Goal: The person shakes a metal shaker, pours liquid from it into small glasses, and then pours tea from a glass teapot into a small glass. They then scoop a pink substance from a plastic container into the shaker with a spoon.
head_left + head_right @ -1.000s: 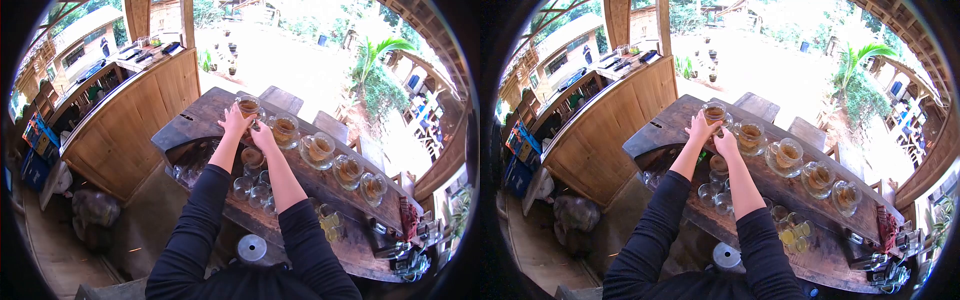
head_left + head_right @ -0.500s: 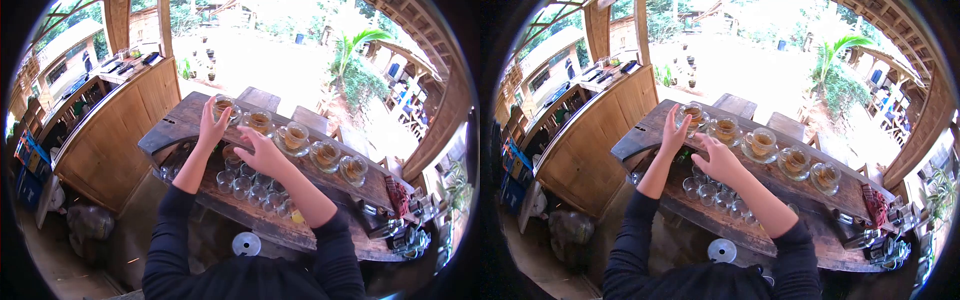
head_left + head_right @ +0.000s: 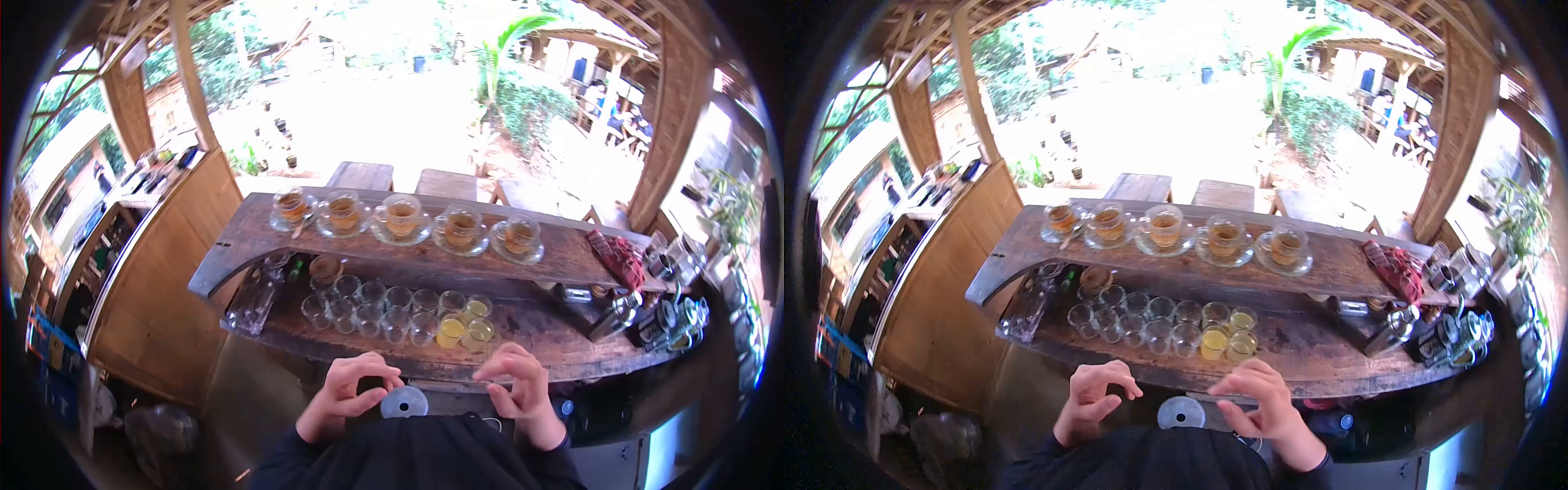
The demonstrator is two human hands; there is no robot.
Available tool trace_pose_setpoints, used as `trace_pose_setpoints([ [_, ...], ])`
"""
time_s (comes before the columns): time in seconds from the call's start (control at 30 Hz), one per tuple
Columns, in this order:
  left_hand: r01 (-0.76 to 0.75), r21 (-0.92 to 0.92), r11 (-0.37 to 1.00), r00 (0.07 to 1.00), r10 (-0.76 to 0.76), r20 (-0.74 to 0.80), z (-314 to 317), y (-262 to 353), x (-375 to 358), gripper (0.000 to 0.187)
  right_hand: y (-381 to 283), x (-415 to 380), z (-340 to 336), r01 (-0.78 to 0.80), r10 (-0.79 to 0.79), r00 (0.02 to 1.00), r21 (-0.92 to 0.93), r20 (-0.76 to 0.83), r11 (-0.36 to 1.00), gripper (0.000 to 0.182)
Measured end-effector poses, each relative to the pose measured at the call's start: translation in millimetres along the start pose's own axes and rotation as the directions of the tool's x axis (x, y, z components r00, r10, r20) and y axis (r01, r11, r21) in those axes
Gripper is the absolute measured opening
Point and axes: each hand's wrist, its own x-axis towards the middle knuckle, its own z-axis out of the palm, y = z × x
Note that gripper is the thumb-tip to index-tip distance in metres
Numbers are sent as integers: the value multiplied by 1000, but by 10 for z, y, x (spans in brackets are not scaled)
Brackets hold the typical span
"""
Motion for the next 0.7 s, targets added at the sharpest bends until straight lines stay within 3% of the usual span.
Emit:
trace_pose_setpoints([
  [0.03, 63, -159, 985, 988, -83, -126, 148, -122, -35, 28, -9, -264, -78, -73, 72, 991, -3, -114, 997, 50],
  [0.07, 70, -177, 982, 991, -88, -97, 242, -210, 45, 28, -23, -473, -158, -148, 144, 962, 1, -230, 989, 51],
  [0.1, 73, -225, 972, 979, -113, -168, 335, -271, 92, 27, -66, -635, -225, -172, 163, 954, -16, -252, 985, 51],
  [0.13, 76, -271, 960, 960, -144, -241, 421, -315, 126, 26, -114, -776, -290, -366, 357, 873, 38, -334, 930, 48],
  [0.17, 92, -288, 953, 964, -158, -215, 489, -347, 199, 26, -146, -893, -362, -531, 526, 749, 108, -402, 840, 46],
  [0.23, 9, -286, 958, 1000, -9, 0, 622, -420, 426, 26, -184, -1058, -567, -534, 492, 738, 46, -462, 844, 43],
  [0.3, 49, -304, 951, 997, -28, 74, 811, -549, 518, 25, -243, -1195, -822, -441, 334, 840, -180, -428, 879, 42],
  [0.37, 203, -319, 926, 979, -203, 33, 1048, -701, 531, 23, -297, -1331, -1019, -448, 297, 814, -214, -499, 868, 40],
  [0.5, 176, -366, 914, 981, -194, -14, 1684, -899, 686, 28, -449, -1731, -1625, -587, 317, 734, -325, -601, 742, 28],
  [0.6, 213, -361, 908, 974, -227, 6, 2211, -1059, 817, 30, -534, -2060, -2196, -611, 211, 620, -297, -755, 734, 27],
  [0.7, 203, -406, 891, 979, -200, 49, 2971, -1304, 1058, 30, -506, -2525, -2914, -564, 88, 605, -347, -791, 749, 23],
])
